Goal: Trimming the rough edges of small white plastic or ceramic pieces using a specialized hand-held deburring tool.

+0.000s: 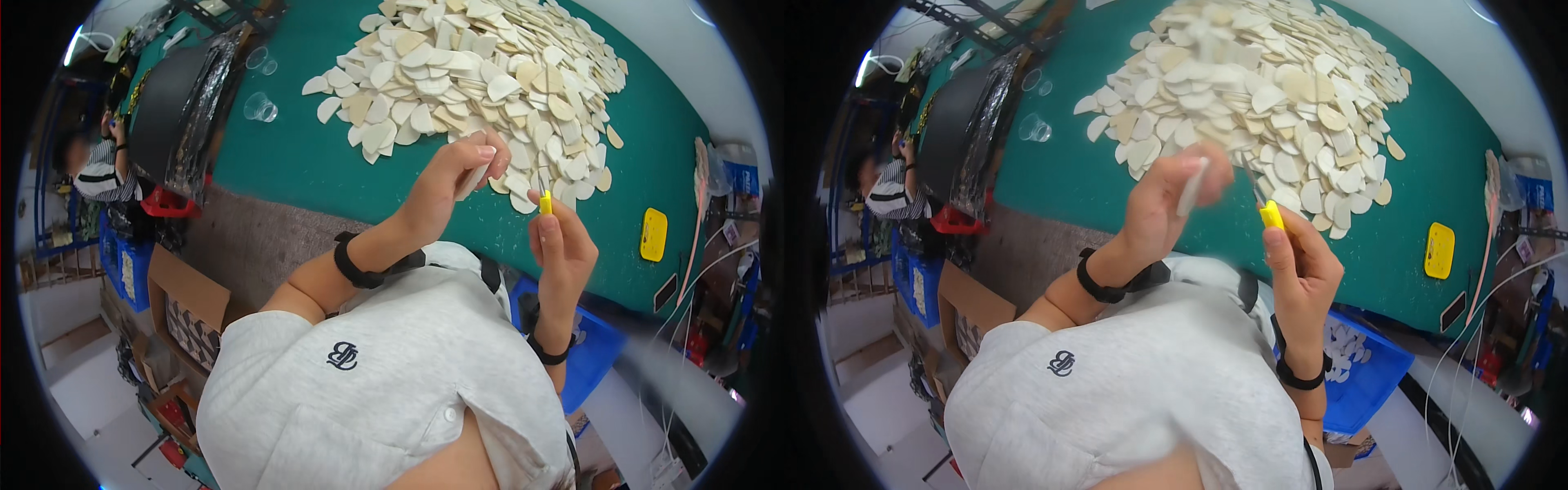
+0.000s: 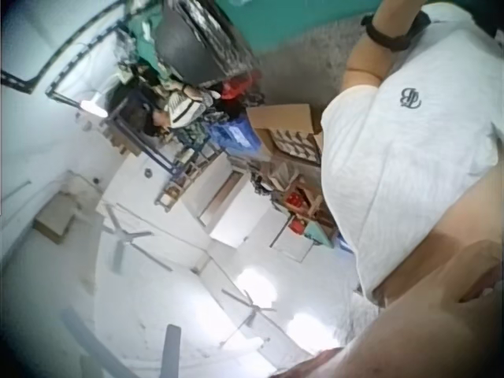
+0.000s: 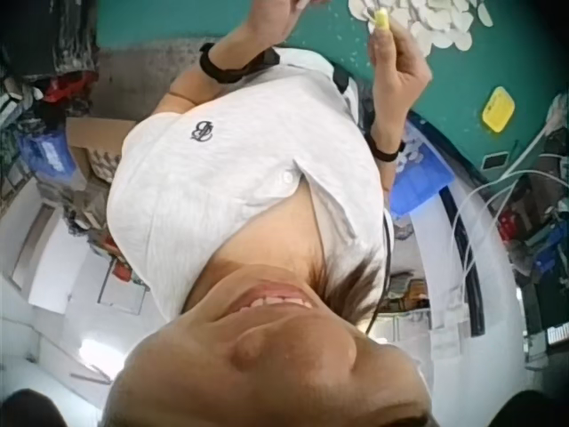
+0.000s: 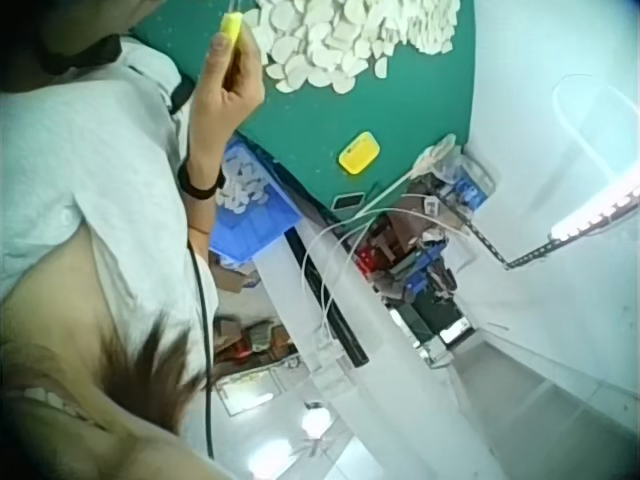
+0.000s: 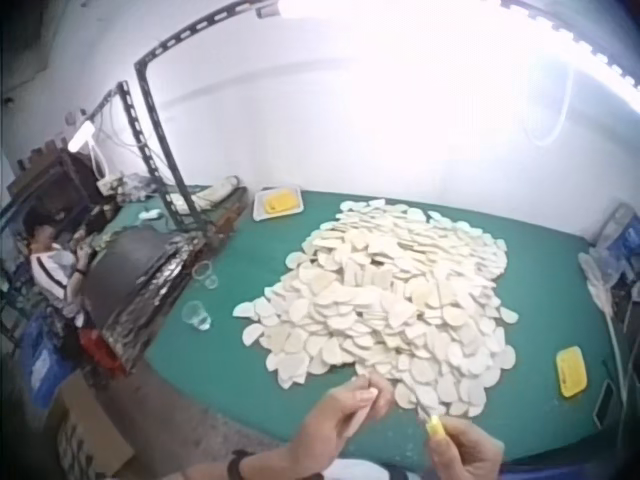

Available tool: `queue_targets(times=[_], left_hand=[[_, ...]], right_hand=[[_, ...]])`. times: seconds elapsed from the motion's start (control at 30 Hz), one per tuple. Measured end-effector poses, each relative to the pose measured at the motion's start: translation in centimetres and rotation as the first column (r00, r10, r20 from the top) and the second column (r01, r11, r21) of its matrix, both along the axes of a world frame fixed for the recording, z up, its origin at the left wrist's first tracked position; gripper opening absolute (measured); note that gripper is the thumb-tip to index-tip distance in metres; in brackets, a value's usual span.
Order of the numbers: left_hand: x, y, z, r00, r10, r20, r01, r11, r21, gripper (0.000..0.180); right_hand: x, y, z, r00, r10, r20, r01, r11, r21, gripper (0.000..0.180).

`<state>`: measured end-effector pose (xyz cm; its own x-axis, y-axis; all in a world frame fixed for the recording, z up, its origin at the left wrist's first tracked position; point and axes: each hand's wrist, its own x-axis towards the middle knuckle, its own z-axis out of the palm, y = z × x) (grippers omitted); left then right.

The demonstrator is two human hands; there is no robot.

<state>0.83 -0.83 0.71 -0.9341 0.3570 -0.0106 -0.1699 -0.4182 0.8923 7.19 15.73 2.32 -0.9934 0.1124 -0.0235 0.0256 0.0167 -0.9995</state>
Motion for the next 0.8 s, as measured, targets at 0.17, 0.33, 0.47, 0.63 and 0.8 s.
queue_targets(times=[0.17,0.33,0.47,0.63,0.8], left_hand=[[-0.4,-1.0,-0.9,0.996,-0.075,0.041,0.075,0.997,-0.002,0.03],[-0.2,-1.4,-0.7,0.997,-0.073,0.022,0.071,0.994,0.088,0.03],[0.5,-2.4,0.9,0.974,-0.028,-0.227,-0.043,0.952,-0.303,0.029],[0.2,-2.7,0.5,0.773,0.032,-0.634,-0.389,0.813,-0.433,0.04],[0.0,-3.0,1.2,0.71,-0.025,-0.703,-0.423,0.783,-0.456,0.027]], right_hand=[[0.3,-0.8,0.0,1.0,0.019,0.013,-0.019,1.0,0.02,0.026],[0.1,-1.2,0.2,0.999,-0.037,-0.038,0.042,0.988,0.151,0.025],[-0.6,-0.5,1.9,0.96,0.091,-0.266,0.068,0.843,0.534,0.025],[-1.1,-0.2,5.0,0.906,0.315,-0.281,0.024,0.626,0.779,0.032],[-1.4,0.0,5.2,0.886,0.366,-0.287,0.033,0.566,0.823,0.034]])
